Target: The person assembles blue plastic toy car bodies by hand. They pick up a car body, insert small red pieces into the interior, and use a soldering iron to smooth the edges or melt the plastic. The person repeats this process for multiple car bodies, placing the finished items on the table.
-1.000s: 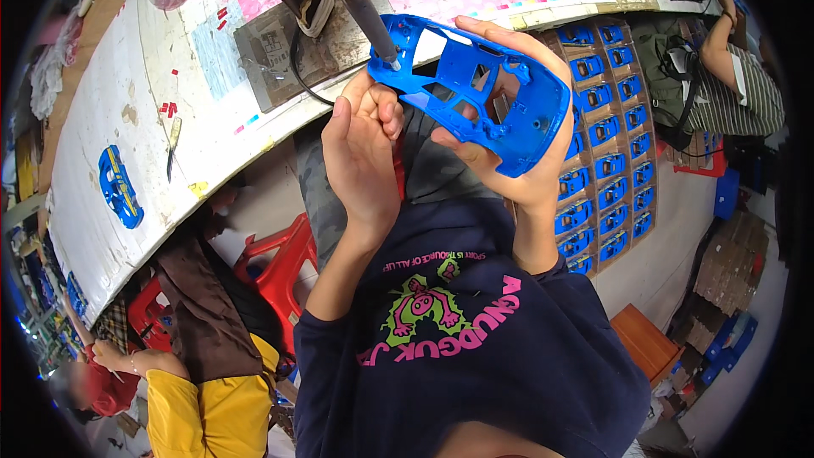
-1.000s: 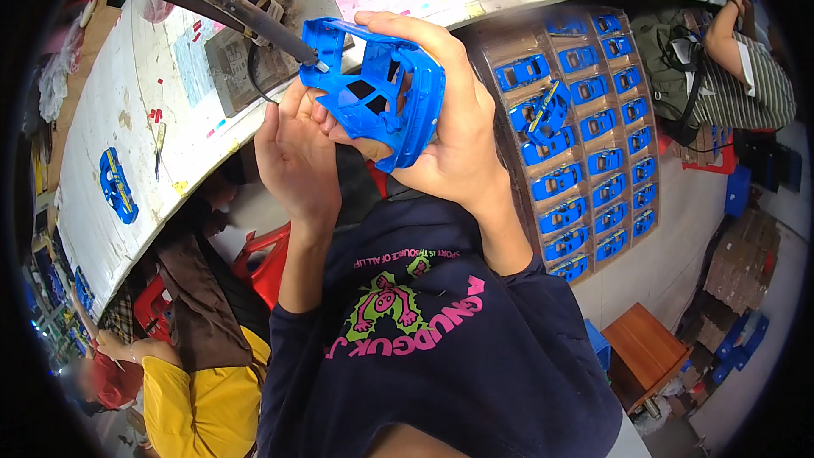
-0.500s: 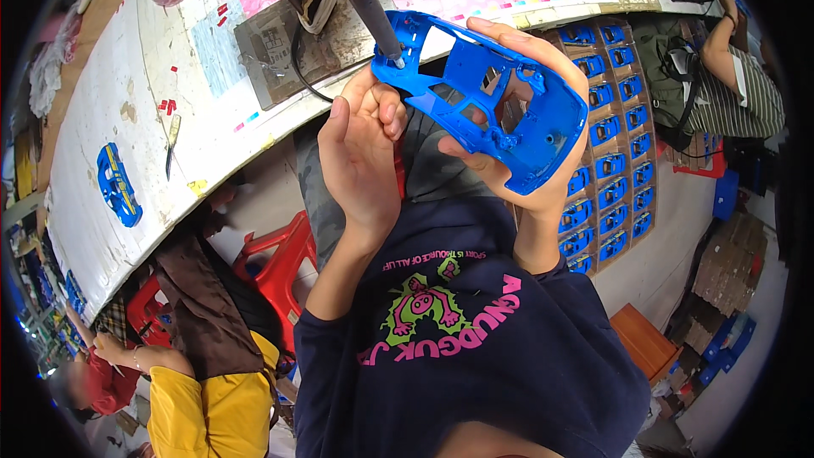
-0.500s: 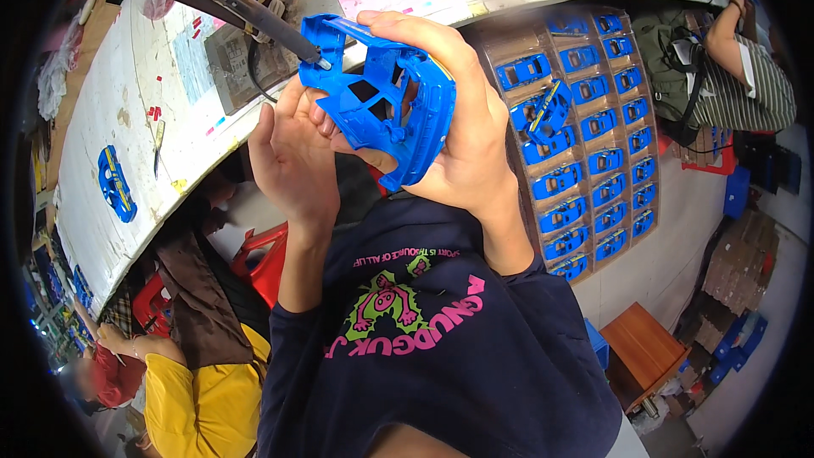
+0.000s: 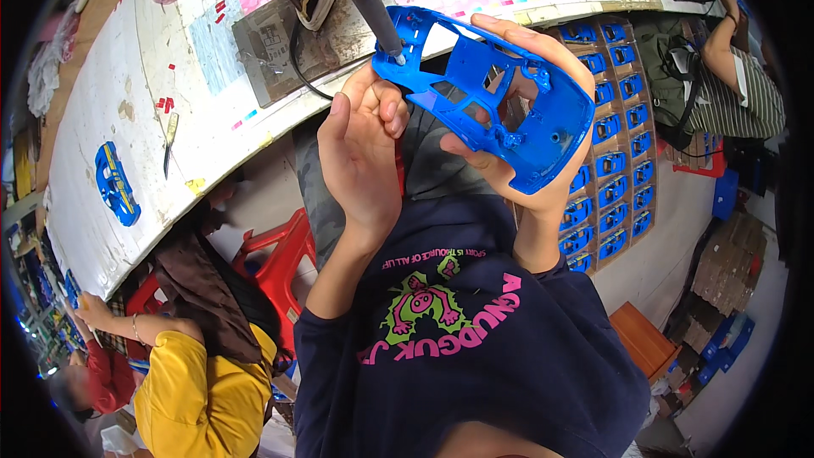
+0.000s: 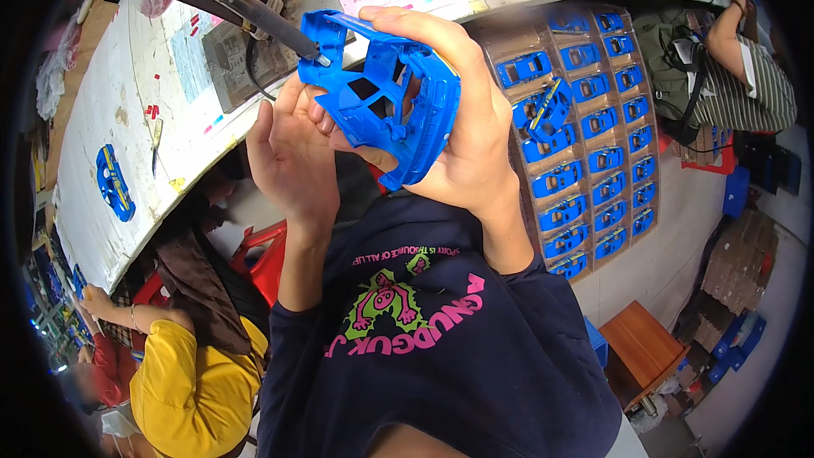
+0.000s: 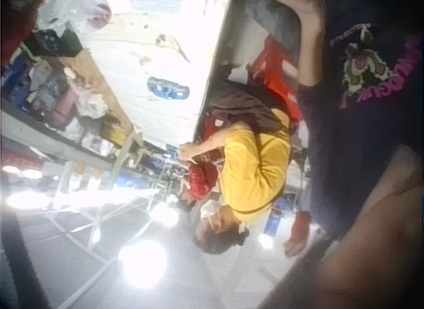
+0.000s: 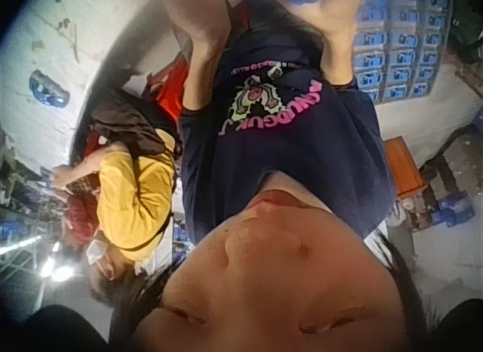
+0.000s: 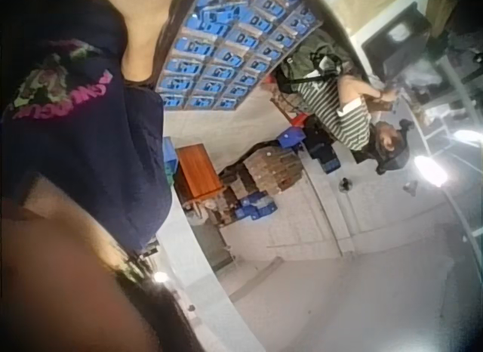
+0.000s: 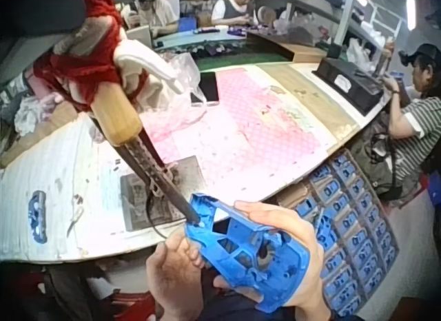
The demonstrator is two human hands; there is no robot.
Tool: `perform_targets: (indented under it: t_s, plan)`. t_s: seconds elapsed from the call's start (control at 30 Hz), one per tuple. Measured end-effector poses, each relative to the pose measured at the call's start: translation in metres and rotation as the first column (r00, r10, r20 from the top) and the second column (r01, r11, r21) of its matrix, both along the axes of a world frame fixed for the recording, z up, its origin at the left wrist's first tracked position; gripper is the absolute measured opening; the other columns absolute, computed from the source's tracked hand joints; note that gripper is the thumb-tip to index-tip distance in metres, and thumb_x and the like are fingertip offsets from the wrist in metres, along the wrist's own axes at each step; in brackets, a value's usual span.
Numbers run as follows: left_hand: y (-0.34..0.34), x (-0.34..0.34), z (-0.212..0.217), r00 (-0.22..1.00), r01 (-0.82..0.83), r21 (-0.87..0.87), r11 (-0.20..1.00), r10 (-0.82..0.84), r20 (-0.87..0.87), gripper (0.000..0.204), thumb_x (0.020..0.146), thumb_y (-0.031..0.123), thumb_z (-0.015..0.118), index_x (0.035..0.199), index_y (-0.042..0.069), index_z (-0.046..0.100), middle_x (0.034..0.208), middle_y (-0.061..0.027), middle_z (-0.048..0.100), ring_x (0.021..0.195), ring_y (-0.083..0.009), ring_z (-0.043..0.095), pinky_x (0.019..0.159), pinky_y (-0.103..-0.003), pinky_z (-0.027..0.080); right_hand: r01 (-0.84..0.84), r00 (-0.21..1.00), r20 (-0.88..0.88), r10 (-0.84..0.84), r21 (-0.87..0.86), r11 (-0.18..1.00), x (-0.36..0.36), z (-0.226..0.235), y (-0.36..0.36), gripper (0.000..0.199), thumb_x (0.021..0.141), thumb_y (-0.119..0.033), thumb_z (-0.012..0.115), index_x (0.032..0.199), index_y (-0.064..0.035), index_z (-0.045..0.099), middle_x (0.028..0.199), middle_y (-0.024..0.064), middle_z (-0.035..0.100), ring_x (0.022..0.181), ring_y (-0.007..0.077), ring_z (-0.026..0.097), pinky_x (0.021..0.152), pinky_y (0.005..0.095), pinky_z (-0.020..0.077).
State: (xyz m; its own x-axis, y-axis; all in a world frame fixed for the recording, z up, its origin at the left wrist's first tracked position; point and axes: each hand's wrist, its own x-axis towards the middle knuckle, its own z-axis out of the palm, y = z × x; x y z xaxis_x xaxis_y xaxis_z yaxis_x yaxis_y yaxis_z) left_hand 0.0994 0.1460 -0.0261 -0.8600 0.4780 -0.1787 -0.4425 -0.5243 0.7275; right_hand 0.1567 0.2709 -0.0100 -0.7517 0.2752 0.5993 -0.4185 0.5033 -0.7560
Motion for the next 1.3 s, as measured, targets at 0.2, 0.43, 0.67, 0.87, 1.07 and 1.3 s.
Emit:
perform_targets:
  t_s: [0.2,0.43,0.67,0.87,1.07,1.3]
  plan:
    - [0.001,-0.001,0.0,1.0,0.006,0.018,1.0,-0.006,-0.003,0.06,0.085,0.039,0.025,0.116,-0.012,0.035,0.071,-0.0015,0.035,0.067,-0.0103,0.03,0.063,-0.022,0.026,0.011,1.0,-0.007,-0.011,0.005,1.0,-0.001,0.001,0.0,0.077,0.052,-0.006,0.08,0.115,0.0011,0.038,0.113,0.0219,0.047,0.106,0.0302,0.05,0.083,0.0366,0.0469]
    - [0.0,0.0,0.0,1.0,-0.011,0.017,1.0,0.011,0.008,0.06,0.085,0.038,0.025,0.116,-0.012,0.036,0.071,-0.0015,0.035,0.067,-0.0102,0.03,0.063,-0.022,0.026,0.001,1.0,0.011,-0.001,0.011,1.0,0.0,0.002,-0.001,0.078,0.052,-0.008,0.081,0.116,0.0012,0.036,0.114,0.0217,0.047,0.106,0.0298,0.05,0.083,0.0357,0.0471]
    - [0.0,0.0,-0.002,1.0,0.009,0.024,1.0,-0.009,-0.002,0.061,0.085,0.039,0.025,0.117,-0.012,0.035,0.071,-0.0012,0.035,0.067,-0.0101,0.031,0.063,-0.022,0.026,0.014,1.0,-0.008,-0.014,0.021,1.0,0.0,-0.001,-0.001,0.079,0.052,-0.01,0.081,0.116,0.0009,0.035,0.113,0.0211,0.047,0.105,0.0296,0.05,0.084,0.0363,0.0465]
    - [0.001,-0.001,-0.001,1.0,0.006,0.016,1.0,-0.006,-0.001,0.062,0.085,0.04,0.025,0.117,-0.012,0.035,0.07,-0.0012,0.035,0.066,-0.01,0.031,0.063,-0.021,0.026,0.021,1.0,0.009,-0.021,0.005,1.0,0.0,-0.001,-0.002,0.078,0.053,-0.01,0.081,0.116,0.001,0.035,0.113,0.0211,0.046,0.105,0.0297,0.05,0.085,0.0371,0.0459]
    - [0.0,-0.003,-0.002,1.0,0.029,0.026,0.999,-0.029,-0.001,0.059,0.085,0.039,0.027,0.115,-0.011,0.036,0.07,-0.0009,0.035,0.066,-0.0097,0.031,0.062,-0.021,0.026,0.006,1.0,-0.001,-0.006,0.001,1.0,-0.001,-0.002,0.0,0.077,0.055,-0.011,0.08,0.116,0.0019,0.035,0.114,0.021,0.046,0.104,0.0283,0.051,0.085,0.0356,0.0452]
    - [-0.006,0.007,-0.024,0.997,0.078,-0.079,0.994,-0.076,0.019,0.037,0.086,0.028,0.038,0.106,-0.003,0.042,0.071,-0.0002,0.04,0.065,-0.0069,0.036,0.06,-0.02,0.03,0.054,0.981,0.195,-0.016,-0.19,0.98,0.008,-0.015,-0.01,0.07,0.061,-0.011,0.077,0.116,0.0031,0.035,0.114,0.0193,0.046,0.101,0.0238,0.051,0.081,0.031,0.0456]
